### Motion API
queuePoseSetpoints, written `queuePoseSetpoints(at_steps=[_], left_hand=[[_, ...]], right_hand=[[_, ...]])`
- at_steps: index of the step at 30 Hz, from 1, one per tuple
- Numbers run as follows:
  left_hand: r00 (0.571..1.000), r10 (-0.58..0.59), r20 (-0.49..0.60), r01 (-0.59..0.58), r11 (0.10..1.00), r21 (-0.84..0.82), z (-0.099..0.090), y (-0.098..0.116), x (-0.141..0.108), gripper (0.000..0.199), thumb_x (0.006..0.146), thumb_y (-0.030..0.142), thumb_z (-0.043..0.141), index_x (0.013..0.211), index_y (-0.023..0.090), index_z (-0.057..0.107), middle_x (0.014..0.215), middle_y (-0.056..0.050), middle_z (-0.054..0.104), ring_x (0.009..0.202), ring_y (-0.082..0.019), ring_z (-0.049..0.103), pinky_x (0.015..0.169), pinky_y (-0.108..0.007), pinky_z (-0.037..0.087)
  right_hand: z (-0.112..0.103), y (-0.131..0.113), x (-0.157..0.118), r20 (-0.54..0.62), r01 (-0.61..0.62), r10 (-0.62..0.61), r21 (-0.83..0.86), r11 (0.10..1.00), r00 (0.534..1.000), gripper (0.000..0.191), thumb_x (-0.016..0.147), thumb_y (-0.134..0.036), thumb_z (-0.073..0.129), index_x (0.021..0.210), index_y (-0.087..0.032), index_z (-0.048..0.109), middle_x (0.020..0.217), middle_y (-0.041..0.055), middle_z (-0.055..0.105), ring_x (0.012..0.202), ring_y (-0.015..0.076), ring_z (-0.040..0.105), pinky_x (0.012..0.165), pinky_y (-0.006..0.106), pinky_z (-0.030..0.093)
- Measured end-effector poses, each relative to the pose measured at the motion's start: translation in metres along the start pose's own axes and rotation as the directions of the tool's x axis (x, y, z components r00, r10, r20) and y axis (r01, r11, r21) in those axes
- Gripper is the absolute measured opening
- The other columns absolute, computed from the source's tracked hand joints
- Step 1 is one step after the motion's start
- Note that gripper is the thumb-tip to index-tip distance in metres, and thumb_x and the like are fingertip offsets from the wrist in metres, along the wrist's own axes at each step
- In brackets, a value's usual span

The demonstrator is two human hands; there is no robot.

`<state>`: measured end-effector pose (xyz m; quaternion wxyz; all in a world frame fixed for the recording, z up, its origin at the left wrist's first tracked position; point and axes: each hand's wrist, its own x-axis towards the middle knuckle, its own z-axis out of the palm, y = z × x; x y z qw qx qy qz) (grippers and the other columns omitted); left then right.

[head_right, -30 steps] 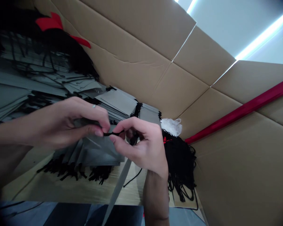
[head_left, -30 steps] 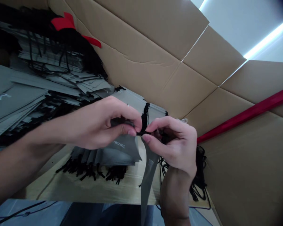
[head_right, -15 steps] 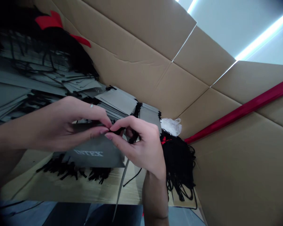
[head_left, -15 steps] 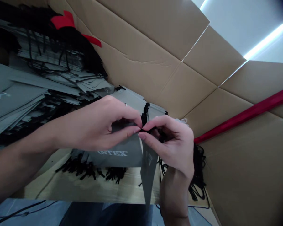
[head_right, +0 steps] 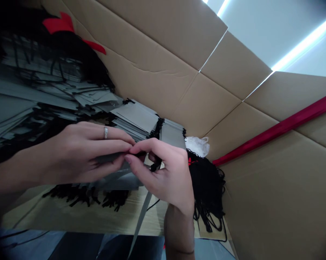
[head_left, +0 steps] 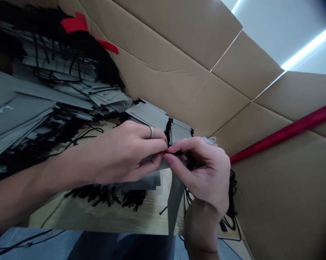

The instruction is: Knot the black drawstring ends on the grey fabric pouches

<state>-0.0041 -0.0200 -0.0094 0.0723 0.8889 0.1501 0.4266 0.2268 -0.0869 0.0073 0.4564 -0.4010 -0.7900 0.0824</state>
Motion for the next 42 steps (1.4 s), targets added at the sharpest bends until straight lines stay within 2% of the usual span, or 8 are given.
queuePoseSetpoints(at_steps=[4,9,12,16,24,29,34,42], left_hand=[[0.997,0.076,-0.013,-0.077,0.994,-0.083,-0.002,0.003,0.002,0.018,0.102,0.014,0.069,0.089,0.024,0.075,0.089,-0.002,0.085,0.072,-0.017,0.078,0.065,-0.028,0.056],[0.999,-0.040,-0.035,0.034,0.990,-0.140,-0.001,0.005,0.003,0.013,0.096,0.014,0.070,0.098,0.025,0.076,0.073,0.006,0.077,0.056,-0.010,0.063,0.055,-0.025,0.047],[0.993,-0.112,-0.042,0.100,0.973,-0.210,0.004,0.006,0.004,0.010,0.095,0.015,0.068,0.099,0.024,0.070,0.080,0.006,0.079,0.064,-0.010,0.067,0.055,-0.023,0.048],[0.988,-0.142,0.055,0.152,0.946,-0.286,0.011,0.007,0.007,0.013,0.101,0.015,0.061,0.106,0.024,0.069,0.087,0.004,0.077,0.073,-0.012,0.070,0.058,-0.023,0.049],[0.988,-0.074,0.135,0.079,0.996,-0.033,0.016,-0.002,0.005,0.026,0.113,0.018,0.046,0.101,0.020,0.069,0.091,-0.003,0.071,0.081,-0.019,0.067,0.072,-0.031,0.049],[0.989,0.007,0.150,0.012,0.992,-0.125,0.005,-0.006,0.007,0.026,0.106,0.007,0.047,0.089,0.023,0.058,0.081,0.001,0.062,0.070,-0.016,0.055,0.064,-0.031,0.041],[0.982,0.053,0.179,0.008,0.947,-0.321,-0.012,0.001,0.015,0.032,0.104,-0.001,0.046,0.085,0.023,0.054,0.072,0.005,0.057,0.064,-0.012,0.050,0.064,-0.027,0.043],[0.974,0.071,0.215,0.012,0.932,-0.363,-0.027,-0.004,0.014,0.032,0.109,0.004,0.049,0.086,0.024,0.058,0.073,0.004,0.063,0.062,-0.013,0.054,0.065,-0.028,0.045]], right_hand=[[-0.007,-0.004,0.000,0.054,0.011,-0.013,0.044,0.999,0.998,0.016,0.095,-0.017,0.095,0.097,-0.025,0.082,0.081,-0.0081,0.079,0.063,0.0074,0.059,0.062,0.023,0.055],[-0.008,-0.006,0.000,0.062,0.001,-0.006,0.081,0.997,0.998,0.018,0.092,-0.015,0.095,0.096,-0.024,0.081,0.080,-0.0065,0.079,0.062,0.0084,0.062,0.058,0.023,0.052],[-0.006,-0.006,-0.002,0.037,-0.013,0.010,0.081,0.997,0.999,0.015,0.095,-0.016,0.091,0.098,-0.025,0.080,0.083,-0.0058,0.079,0.064,0.0091,0.062,0.058,0.024,0.053],[-0.004,-0.004,-0.002,0.023,-0.009,0.008,0.043,0.999,1.000,0.015,0.096,-0.014,0.088,0.099,-0.026,0.080,0.081,-0.0061,0.077,0.062,0.0092,0.062,0.058,0.023,0.053],[-0.003,-0.002,-0.001,0.010,-0.011,0.011,-0.012,1.000,1.000,0.009,0.101,-0.018,0.086,0.102,-0.026,0.082,0.090,-0.0038,0.084,0.069,0.0105,0.069,0.064,0.024,0.058],[-0.010,0.005,0.000,0.004,-0.059,0.059,0.043,0.997,0.998,0.008,0.098,-0.020,0.091,0.100,-0.026,0.085,0.079,-0.0033,0.077,0.063,0.0113,0.062,0.057,0.026,0.052],[-0.011,0.009,0.002,0.020,-0.093,0.091,0.277,0.956,0.996,0.017,0.090,-0.024,0.103,0.092,-0.024,0.086,0.073,-0.0025,0.077,0.053,0.0111,0.061,0.047,0.025,0.048],[0.001,0.009,0.003,-0.017,-0.137,0.155,0.387,0.912,0.988,0.026,0.091,-0.043,0.104,0.090,-0.025,0.086,0.068,0.0001,0.076,0.055,0.0150,0.066,0.045,0.026,0.048]])
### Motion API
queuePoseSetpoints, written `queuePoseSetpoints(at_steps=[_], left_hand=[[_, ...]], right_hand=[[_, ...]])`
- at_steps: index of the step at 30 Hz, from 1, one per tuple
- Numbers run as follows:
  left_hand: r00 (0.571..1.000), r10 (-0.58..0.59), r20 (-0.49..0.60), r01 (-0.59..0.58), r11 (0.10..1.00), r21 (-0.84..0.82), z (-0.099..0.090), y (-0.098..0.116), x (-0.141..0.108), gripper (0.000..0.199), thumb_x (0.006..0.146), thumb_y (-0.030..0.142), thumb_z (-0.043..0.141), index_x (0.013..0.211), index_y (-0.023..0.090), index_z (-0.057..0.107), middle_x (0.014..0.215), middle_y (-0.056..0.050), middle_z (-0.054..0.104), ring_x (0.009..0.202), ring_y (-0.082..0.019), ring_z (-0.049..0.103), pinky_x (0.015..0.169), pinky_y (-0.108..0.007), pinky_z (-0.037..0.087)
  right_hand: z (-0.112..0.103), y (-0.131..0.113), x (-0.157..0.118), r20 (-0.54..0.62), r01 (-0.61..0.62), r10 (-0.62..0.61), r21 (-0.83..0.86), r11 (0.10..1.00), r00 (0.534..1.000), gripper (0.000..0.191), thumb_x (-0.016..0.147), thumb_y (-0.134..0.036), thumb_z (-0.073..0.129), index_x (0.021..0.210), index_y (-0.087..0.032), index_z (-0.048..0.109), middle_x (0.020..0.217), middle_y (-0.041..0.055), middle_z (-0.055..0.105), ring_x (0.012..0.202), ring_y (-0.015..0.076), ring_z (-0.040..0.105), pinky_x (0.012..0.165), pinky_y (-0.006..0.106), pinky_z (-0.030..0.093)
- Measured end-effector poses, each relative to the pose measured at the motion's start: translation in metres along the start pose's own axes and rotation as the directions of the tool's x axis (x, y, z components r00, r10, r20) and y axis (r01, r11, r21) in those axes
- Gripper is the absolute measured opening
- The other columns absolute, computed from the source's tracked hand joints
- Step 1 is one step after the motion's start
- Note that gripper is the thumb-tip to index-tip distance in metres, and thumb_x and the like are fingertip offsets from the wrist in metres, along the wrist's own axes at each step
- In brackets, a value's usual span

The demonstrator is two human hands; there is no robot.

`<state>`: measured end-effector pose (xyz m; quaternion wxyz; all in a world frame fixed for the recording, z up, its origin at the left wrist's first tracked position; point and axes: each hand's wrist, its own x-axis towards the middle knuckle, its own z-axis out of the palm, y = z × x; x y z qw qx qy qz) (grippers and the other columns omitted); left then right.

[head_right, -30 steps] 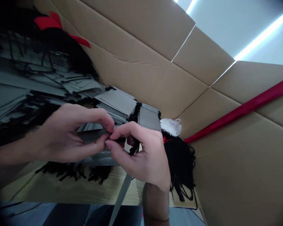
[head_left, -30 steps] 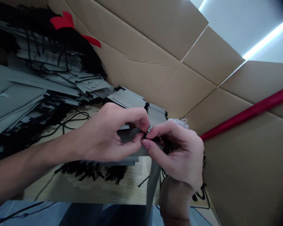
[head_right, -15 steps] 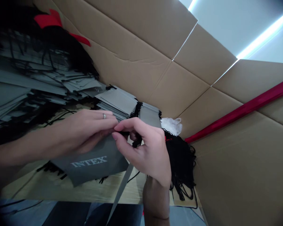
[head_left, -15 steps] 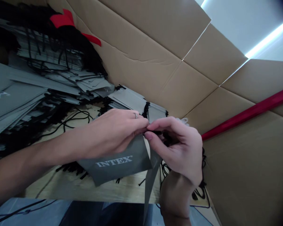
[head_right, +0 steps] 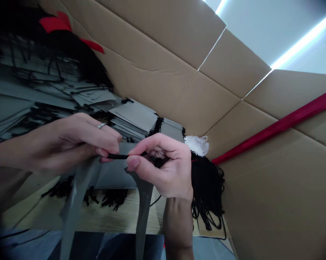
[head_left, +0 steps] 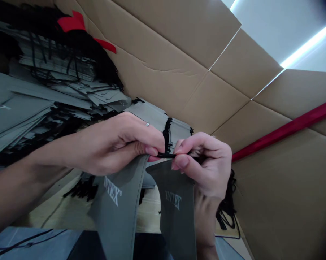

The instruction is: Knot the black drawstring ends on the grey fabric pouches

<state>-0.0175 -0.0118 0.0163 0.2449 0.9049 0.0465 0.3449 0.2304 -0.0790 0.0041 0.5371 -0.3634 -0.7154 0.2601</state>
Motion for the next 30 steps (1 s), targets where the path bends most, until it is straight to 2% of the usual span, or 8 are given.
queuePoseSetpoints(at_steps=[4,7,10,12,15,20,26,30], left_hand=[[0.998,-0.023,-0.060,0.033,0.982,0.188,0.002,0.005,-0.002,0.032,0.114,0.009,0.045,0.088,0.023,0.057,0.074,0.005,0.055,0.065,-0.012,0.048,0.066,-0.028,0.042],[0.989,0.015,-0.148,0.030,0.955,0.295,0.008,0.007,-0.004,0.031,0.116,0.011,0.048,0.089,0.022,0.058,0.077,0.004,0.053,0.067,-0.012,0.046,0.064,-0.028,0.039],[0.973,0.075,-0.218,0.016,0.923,0.385,0.013,0.006,-0.005,0.028,0.116,0.013,0.052,0.090,0.022,0.060,0.077,0.004,0.050,0.066,-0.013,0.043,0.062,-0.031,0.034],[0.967,0.092,-0.238,0.021,0.901,0.433,0.015,0.004,-0.006,0.025,0.112,0.011,0.052,0.094,0.022,0.063,0.080,0.003,0.054,0.067,-0.014,0.044,0.062,-0.032,0.033],[0.970,0.063,-0.233,0.053,0.887,0.459,0.016,0.002,-0.007,0.022,0.108,0.010,0.052,0.098,0.023,0.067,0.084,0.001,0.062,0.068,-0.015,0.047,0.063,-0.031,0.034],[0.976,0.110,-0.191,-0.005,0.878,0.479,0.019,-0.004,-0.007,0.021,0.120,0.027,0.055,0.105,0.022,0.069,0.084,0.001,0.064,0.066,-0.015,0.051,0.062,-0.034,0.035],[0.990,0.082,-0.116,-0.023,0.899,0.438,0.019,-0.008,-0.005,0.026,0.114,0.012,0.049,0.097,0.023,0.064,0.086,0.001,0.061,0.069,-0.015,0.050,0.065,-0.033,0.036],[0.990,0.103,-0.100,-0.059,0.927,0.369,0.020,-0.009,-0.004,0.024,0.113,0.009,0.051,0.095,0.023,0.061,0.084,0.002,0.063,0.067,-0.014,0.051,0.063,-0.033,0.036]], right_hand=[[-0.003,0.000,0.000,-0.028,0.020,-0.023,-0.104,0.994,0.999,0.018,0.094,-0.035,0.100,0.096,-0.025,0.085,0.081,0.0012,0.080,0.058,0.0128,0.064,0.050,0.025,0.050],[-0.007,-0.005,0.002,-0.059,0.033,-0.043,-0.164,0.986,0.997,0.024,0.088,-0.029,0.104,0.106,-0.026,0.088,0.089,0.0016,0.083,0.066,0.0139,0.066,0.057,0.027,0.055],[-0.010,-0.010,0.003,-0.084,-0.001,-0.011,-0.148,0.989,0.996,0.024,0.088,-0.031,0.105,0.105,-0.025,0.089,0.083,0.0003,0.081,0.065,0.0140,0.066,0.057,0.028,0.055],[-0.011,-0.011,0.002,-0.084,-0.034,0.021,-0.155,0.987,0.996,0.020,0.091,-0.033,0.103,0.102,-0.025,0.089,0.080,-0.0001,0.081,0.063,0.0139,0.066,0.055,0.027,0.052],[-0.012,-0.009,0.000,-0.062,-0.062,0.052,-0.176,0.982,0.997,0.015,0.098,-0.036,0.098,0.099,-0.025,0.088,0.078,0.0002,0.081,0.062,0.0140,0.067,0.053,0.027,0.048],[-0.013,-0.005,0.001,0.012,0.004,-0.002,-0.209,0.978,1.000,0.016,0.105,-0.034,0.092,0.098,-0.024,0.083,0.078,0.0000,0.081,0.065,0.0136,0.068,0.056,0.026,0.047],[-0.016,-0.004,0.005,0.235,0.031,0.024,-0.229,0.973,0.972,0.025,0.116,-0.037,0.077,0.096,-0.022,0.079,0.077,-0.0013,0.079,0.064,0.0117,0.065,0.057,0.025,0.046],[-0.017,-0.002,0.003,0.263,0.028,0.010,-0.140,0.990,0.965,0.036,0.121,-0.034,0.068,0.089,-0.022,0.076,0.067,-0.0044,0.067,0.060,0.0102,0.056,0.058,0.026,0.042]])
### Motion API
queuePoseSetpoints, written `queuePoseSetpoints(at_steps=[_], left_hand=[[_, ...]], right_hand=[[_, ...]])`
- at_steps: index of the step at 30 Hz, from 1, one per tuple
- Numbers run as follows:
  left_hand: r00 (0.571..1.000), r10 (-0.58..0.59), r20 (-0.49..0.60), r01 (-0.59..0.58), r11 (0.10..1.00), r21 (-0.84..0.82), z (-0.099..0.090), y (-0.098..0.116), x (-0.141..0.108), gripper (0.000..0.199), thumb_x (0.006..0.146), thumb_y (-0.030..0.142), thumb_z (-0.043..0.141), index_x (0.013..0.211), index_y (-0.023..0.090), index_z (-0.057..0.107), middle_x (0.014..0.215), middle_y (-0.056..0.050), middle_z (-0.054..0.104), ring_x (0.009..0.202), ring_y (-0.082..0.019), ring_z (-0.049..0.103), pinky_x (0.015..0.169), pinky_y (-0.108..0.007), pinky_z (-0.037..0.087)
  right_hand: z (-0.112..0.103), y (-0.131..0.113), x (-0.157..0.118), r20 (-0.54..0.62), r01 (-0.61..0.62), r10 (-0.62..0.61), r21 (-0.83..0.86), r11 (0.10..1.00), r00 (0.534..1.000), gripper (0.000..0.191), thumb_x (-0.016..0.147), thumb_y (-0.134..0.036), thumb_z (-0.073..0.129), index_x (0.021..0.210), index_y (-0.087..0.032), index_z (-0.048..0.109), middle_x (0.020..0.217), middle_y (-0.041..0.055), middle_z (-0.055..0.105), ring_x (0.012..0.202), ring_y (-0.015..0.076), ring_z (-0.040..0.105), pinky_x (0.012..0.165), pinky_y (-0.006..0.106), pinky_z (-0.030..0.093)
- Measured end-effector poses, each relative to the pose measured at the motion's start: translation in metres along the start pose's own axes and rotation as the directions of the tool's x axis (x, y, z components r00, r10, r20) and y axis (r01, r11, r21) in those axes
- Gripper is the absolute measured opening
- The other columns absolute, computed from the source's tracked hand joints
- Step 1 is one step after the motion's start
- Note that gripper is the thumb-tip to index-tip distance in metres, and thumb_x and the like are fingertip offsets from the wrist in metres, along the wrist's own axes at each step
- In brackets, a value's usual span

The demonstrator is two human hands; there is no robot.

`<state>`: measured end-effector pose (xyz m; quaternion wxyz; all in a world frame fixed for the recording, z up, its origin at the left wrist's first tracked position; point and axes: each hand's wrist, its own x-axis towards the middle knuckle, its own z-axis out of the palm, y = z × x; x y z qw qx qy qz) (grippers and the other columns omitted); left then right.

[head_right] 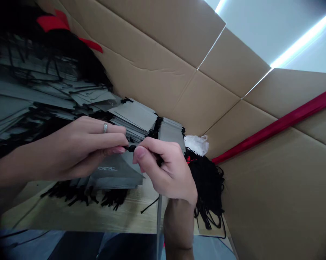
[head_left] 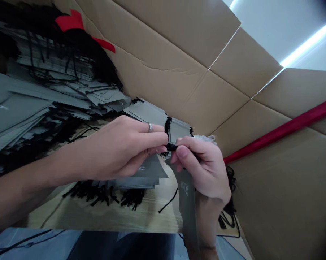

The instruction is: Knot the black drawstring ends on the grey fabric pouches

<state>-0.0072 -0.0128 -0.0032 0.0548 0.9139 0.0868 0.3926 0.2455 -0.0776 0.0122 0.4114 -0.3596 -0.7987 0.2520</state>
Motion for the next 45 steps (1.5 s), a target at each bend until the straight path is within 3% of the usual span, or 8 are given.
queuePoseSetpoints(at_steps=[6,11,16,21,28,36,41,45], left_hand=[[1.000,0.021,-0.021,-0.024,0.989,-0.147,-0.007,0.003,0.002,0.030,0.107,-0.001,0.048,0.091,0.021,0.063,0.080,0.003,0.061,0.065,-0.010,0.048,0.063,-0.025,0.039],[0.997,-0.002,-0.080,-0.014,0.979,-0.204,-0.012,0.002,0.004,0.033,0.113,0.009,0.053,0.085,0.022,0.065,0.071,0.005,0.058,0.059,-0.009,0.046,0.058,-0.024,0.039],[0.988,0.052,-0.149,-0.053,0.999,-0.004,-0.010,-0.001,0.001,0.031,0.115,0.011,0.054,0.088,0.020,0.068,0.076,0.003,0.061,0.064,-0.009,0.046,0.061,-0.022,0.038],[0.978,0.106,-0.179,-0.066,0.974,0.217,-0.002,-0.004,-0.003,0.023,0.106,0.008,0.057,0.094,0.023,0.069,0.080,0.002,0.066,0.066,-0.013,0.053,0.062,-0.030,0.039],[0.973,0.158,-0.170,-0.097,0.943,0.319,0.010,-0.002,-0.002,0.026,0.113,0.013,0.055,0.093,0.021,0.070,0.081,0.000,0.068,0.065,-0.015,0.058,0.063,-0.033,0.043],[0.983,-0.006,-0.185,-0.012,0.995,-0.094,0.006,0.004,0.001,0.034,0.109,0.002,0.051,0.085,0.021,0.064,0.074,0.005,0.054,0.061,-0.010,0.042,0.059,-0.026,0.037],[0.985,-0.112,-0.128,0.059,0.930,-0.362,0.007,0.007,0.003,0.034,0.114,0.014,0.061,0.081,0.022,0.061,0.067,0.005,0.050,0.056,-0.011,0.040,0.055,-0.029,0.034],[0.987,-0.108,-0.118,0.051,0.909,-0.413,0.007,0.005,0.003,0.037,0.116,0.018,0.063,0.079,0.022,0.057,0.066,0.005,0.045,0.056,-0.011,0.038,0.055,-0.030,0.034]], right_hand=[[0.009,0.004,0.003,0.030,0.009,-0.020,0.337,0.941,0.999,0.046,0.118,-0.035,0.072,0.074,-0.021,0.066,0.067,-0.0026,0.059,0.061,0.0120,0.047,0.059,0.031,0.035],[0.018,0.008,0.005,-0.047,0.023,0.000,0.497,0.867,0.999,0.048,0.116,-0.035,0.072,0.071,-0.022,0.062,0.063,-0.0021,0.051,0.062,0.0146,0.043,0.062,0.034,0.031],[0.012,0.005,0.002,-0.033,-0.044,0.057,0.305,0.951,0.998,0.049,0.120,-0.048,0.070,0.079,-0.021,0.068,0.066,-0.0030,0.053,0.059,0.0122,0.042,0.057,0.030,0.031],[0.011,0.002,0.001,-0.080,-0.041,0.057,0.187,0.981,0.995,0.070,0.118,-0.080,0.056,0.082,-0.021,0.068,0.067,-0.0021,0.052,0.059,0.0113,0.044,0.054,0.028,0.032],[0.026,0.002,0.010,-0.247,0.033,-0.023,0.038,0.999,0.969,0.067,0.117,-0.061,0.072,0.068,-0.020,0.055,0.063,-0.0036,0.045,0.059,0.0097,0.036,0.052,0.026,0.028],[0.033,0.004,0.006,-0.270,0.026,0.074,0.348,0.937,0.960,0.062,0.117,-0.043,0.078,0.067,-0.020,0.050,0.063,-0.0043,0.042,0.059,0.0096,0.033,0.054,0.028,0.025],[0.041,0.003,0.010,-0.191,0.003,0.139,0.597,0.802,0.972,0.068,0.116,-0.049,0.077,0.063,-0.021,0.045,0.056,-0.0052,0.038,0.052,0.0092,0.029,0.050,0.028,0.024],[0.043,0.002,0.011,-0.189,-0.028,0.172,0.591,0.806,0.967,0.073,0.115,-0.056,0.077,0.061,-0.021,0.042,0.054,-0.0061,0.036,0.050,0.0087,0.029,0.049,0.028,0.024]])
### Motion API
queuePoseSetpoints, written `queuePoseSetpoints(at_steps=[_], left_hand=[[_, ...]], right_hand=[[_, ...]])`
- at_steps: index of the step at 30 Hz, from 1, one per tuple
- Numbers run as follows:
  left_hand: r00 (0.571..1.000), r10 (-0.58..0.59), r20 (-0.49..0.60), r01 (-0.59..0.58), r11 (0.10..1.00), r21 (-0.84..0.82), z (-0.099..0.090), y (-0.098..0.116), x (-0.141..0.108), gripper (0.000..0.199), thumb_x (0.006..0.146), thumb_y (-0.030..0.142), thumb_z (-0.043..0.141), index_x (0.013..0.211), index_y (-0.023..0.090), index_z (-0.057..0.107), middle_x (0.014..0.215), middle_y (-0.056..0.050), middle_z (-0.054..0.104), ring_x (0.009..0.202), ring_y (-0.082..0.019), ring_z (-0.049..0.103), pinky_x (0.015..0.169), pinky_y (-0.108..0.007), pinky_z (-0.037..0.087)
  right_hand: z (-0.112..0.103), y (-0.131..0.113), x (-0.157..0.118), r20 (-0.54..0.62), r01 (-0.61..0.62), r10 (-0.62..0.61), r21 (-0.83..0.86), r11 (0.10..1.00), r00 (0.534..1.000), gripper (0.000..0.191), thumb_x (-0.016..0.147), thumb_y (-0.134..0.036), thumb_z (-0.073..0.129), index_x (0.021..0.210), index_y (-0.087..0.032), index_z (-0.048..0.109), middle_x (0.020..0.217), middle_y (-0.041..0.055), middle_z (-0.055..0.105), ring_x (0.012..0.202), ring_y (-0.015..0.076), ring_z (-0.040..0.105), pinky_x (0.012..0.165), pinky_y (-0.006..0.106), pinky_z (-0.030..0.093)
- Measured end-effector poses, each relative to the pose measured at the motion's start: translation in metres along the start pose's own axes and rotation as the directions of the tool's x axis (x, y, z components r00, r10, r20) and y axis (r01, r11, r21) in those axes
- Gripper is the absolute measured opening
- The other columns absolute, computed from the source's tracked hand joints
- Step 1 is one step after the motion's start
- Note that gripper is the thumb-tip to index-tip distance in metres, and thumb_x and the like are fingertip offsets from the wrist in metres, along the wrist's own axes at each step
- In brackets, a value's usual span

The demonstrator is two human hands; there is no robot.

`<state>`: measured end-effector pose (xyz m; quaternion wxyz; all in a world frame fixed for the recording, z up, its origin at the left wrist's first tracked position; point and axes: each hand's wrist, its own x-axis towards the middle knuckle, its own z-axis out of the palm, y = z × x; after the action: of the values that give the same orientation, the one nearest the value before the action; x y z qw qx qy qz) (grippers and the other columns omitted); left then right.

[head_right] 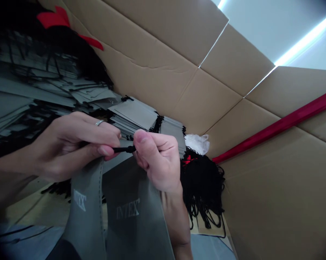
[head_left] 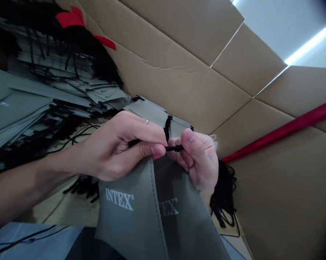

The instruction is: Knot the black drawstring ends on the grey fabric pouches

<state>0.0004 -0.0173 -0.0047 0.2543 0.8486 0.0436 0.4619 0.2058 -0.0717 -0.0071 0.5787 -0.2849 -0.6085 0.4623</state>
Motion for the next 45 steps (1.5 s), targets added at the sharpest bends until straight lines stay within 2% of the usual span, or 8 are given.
queuePoseSetpoints(at_steps=[5,9,18,25,31,35,39,45], left_hand=[[0.997,-0.068,0.032,0.067,0.998,0.017,-0.004,0.003,0.001,0.036,0.117,0.025,0.062,0.081,0.022,0.059,0.065,0.005,0.045,0.056,-0.011,0.037,0.053,-0.028,0.033],[0.978,-0.204,0.035,0.202,0.978,0.052,-0.002,0.006,0.004,0.039,0.119,0.027,0.055,0.082,0.021,0.065,0.064,0.005,0.049,0.057,-0.010,0.042,0.054,-0.024,0.036],[0.922,-0.382,0.067,0.388,0.911,-0.140,0.008,0.000,0.006,0.020,0.106,0.039,0.081,0.110,0.020,0.084,0.084,0.004,0.074,0.073,-0.011,0.062,0.064,-0.018,0.049],[0.955,-0.291,0.058,0.295,0.950,-0.099,0.013,0.002,0.007,0.025,0.105,0.029,0.077,0.085,0.016,0.075,0.069,0.005,0.058,0.061,-0.008,0.045,0.053,-0.019,0.037],[0.960,-0.278,0.038,0.279,0.960,-0.024,0.004,0.001,0.006,0.027,0.106,0.027,0.076,0.082,0.017,0.076,0.065,0.006,0.060,0.060,-0.007,0.049,0.054,-0.018,0.039],[0.953,-0.300,0.043,0.303,0.950,-0.074,0.000,0.000,0.007,0.023,0.107,0.027,0.076,0.086,0.018,0.080,0.068,0.005,0.070,0.062,-0.009,0.061,0.057,-0.017,0.046],[0.934,-0.351,0.069,0.354,0.935,-0.030,0.001,0.001,0.007,0.024,0.107,0.031,0.074,0.086,0.019,0.075,0.068,0.005,0.060,0.061,-0.009,0.051,0.053,-0.021,0.039],[0.924,-0.364,0.120,0.368,0.930,-0.008,-0.004,0.006,0.006,0.029,0.108,0.034,0.063,0.081,0.022,0.065,0.071,0.003,0.056,0.064,-0.013,0.051,0.055,-0.024,0.040]], right_hand=[[-0.010,0.001,-0.003,-0.043,0.079,-0.092,-0.237,0.968,0.995,0.073,0.116,-0.069,0.069,0.063,-0.022,0.052,0.057,-0.0028,0.045,0.053,0.0120,0.038,0.052,0.031,0.031],[-0.010,0.001,-0.003,-0.136,0.081,-0.138,-0.357,0.931,0.981,0.065,0.110,-0.090,0.057,0.104,-0.028,0.074,0.085,0.0020,0.056,0.072,0.0183,0.051,0.063,0.034,0.045],[0.007,0.002,-0.006,-0.145,0.294,-0.330,-0.226,0.929,0.933,0.062,0.107,-0.094,0.055,0.121,-0.033,0.057,0.119,0.0072,0.052,0.101,0.0275,0.053,0.099,0.046,0.058],[0.014,0.012,-0.005,-0.142,0.324,-0.402,-0.382,0.865,0.905,0.069,0.103,-0.101,0.050,0.116,-0.033,0.046,0.117,0.0080,0.050,0.096,0.0277,0.056,0.088,0.045,0.060],[-0.014,-0.007,-0.006,0.035,0.196,-0.195,-0.329,0.924,0.980,0.024,0.119,-0.055,0.068,0.127,-0.033,0.061,0.114,0.0041,0.071,0.103,0.0228,0.069,0.092,0.038,0.060],[-0.032,-0.017,-0.001,0.188,0.038,0.034,-0.364,0.931,0.982,0.021,0.115,-0.045,0.080,0.121,-0.027,0.071,0.101,0.0015,0.079,0.086,0.0171,0.075,0.078,0.031,0.062],[-0.035,-0.019,0.004,0.093,0.040,-0.009,-0.338,0.940,0.996,0.026,0.102,-0.035,0.098,0.101,-0.023,0.075,0.087,-0.0004,0.081,0.075,0.0147,0.077,0.069,0.025,0.063],[-0.037,-0.026,0.000,-0.012,0.113,-0.130,-0.421,0.900,0.991,0.016,0.101,-0.030,0.098,0.102,-0.025,0.083,0.086,-0.0002,0.083,0.074,0.0149,0.080,0.067,0.025,0.064]])
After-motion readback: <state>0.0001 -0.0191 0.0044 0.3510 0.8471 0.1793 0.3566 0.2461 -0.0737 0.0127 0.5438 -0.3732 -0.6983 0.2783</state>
